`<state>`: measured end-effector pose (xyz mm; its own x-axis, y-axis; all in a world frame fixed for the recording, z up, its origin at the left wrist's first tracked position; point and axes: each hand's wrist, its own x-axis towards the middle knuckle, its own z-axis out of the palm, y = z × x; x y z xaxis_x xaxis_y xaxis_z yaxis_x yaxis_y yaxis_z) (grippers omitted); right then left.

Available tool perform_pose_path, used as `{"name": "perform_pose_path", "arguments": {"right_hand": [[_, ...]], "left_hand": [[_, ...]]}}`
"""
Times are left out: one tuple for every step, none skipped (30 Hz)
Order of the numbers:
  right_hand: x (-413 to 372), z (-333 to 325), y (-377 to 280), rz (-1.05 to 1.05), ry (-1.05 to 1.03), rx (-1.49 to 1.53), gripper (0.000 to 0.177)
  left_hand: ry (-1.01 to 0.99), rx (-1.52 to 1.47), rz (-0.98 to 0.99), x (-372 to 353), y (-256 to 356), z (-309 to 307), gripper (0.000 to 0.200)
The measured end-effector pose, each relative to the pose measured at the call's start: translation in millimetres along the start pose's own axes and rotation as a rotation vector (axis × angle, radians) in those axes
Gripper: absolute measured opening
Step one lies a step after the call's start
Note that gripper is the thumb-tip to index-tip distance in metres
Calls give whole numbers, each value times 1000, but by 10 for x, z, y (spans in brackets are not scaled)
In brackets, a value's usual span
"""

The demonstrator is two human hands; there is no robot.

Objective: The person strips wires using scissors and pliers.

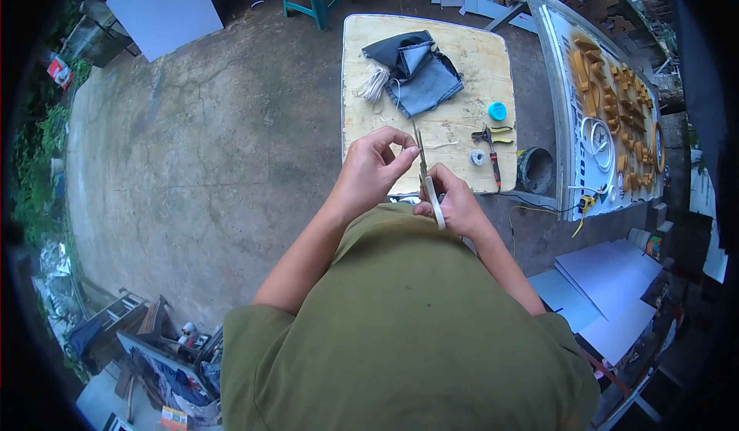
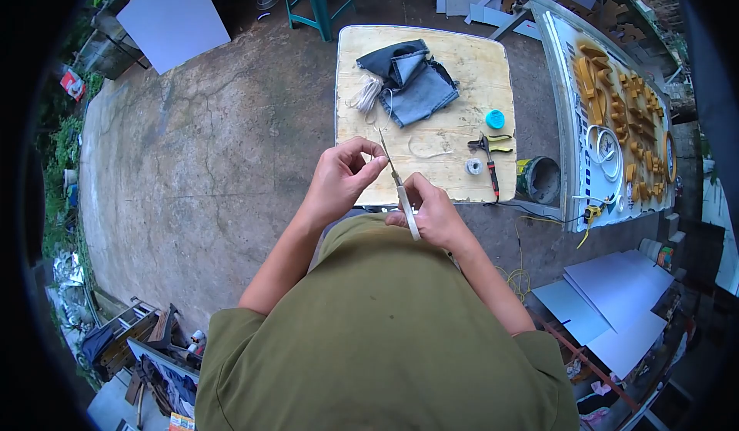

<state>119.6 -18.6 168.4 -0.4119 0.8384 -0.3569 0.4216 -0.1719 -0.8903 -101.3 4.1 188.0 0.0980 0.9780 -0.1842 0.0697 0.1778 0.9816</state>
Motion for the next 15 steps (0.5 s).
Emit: {"name": "perform_pose_path", "arguments": {"right_hand": [[-1, 0, 0, 1, 4, -7, 58], [-3, 1, 1, 2, 9, -13, 59], [-6, 1, 3, 6, 8, -19, 59], [-8, -2, 6, 9, 8, -26, 59], [-14, -4, 9, 14, 8, -32, 59], [-17, -6, 21, 17, 8, -33, 59], [-16, -7, 41, 19, 9, -33, 59], [-16, -6, 55, 22, 9, -33, 59], [-19, -5, 60, 27, 5, -17, 59], [-22, -4, 65, 32, 1, -1, 59], [-24, -4, 71, 37, -3, 15, 58], [-25, -3, 79, 39, -5, 17, 58], [-26, -2, 89, 41, -7, 20, 58], [-28, -1, 98, 44, -10, 23, 58], [-31, -3, 94, 55, -18, 24, 57]], "left_hand": [[-16, -12, -22, 11, -6, -13, 14], [-33, -24, -44, 21, -10, -28, 16], [-49, -35, -66, 28, -15, -39, 18], [-66, -58, -80, 34, -21, -47, 18], [-83, -81, -96, 37, -28, -51, 19], [-100, -104, -111, 42, -37, -54, 19], [-113, -127, -102, 58, -92, -49, 20], [-125, -149, -93, 75, -184, -37, 20], [-137, -173, -85, 82, -214, -30, 21], [-141, -182, -87, 83, -226, -27, 21], [-146, -191, -90, 82, -221, -24, 21], [-151, -201, -94, 80, -218, -21, 22], [-149, -209, -101, 79, -223, -16, 21], [-147, -217, -109, 81, -229, -11, 21], [-145, -224, -117, 79, -234, -7, 21]]}}
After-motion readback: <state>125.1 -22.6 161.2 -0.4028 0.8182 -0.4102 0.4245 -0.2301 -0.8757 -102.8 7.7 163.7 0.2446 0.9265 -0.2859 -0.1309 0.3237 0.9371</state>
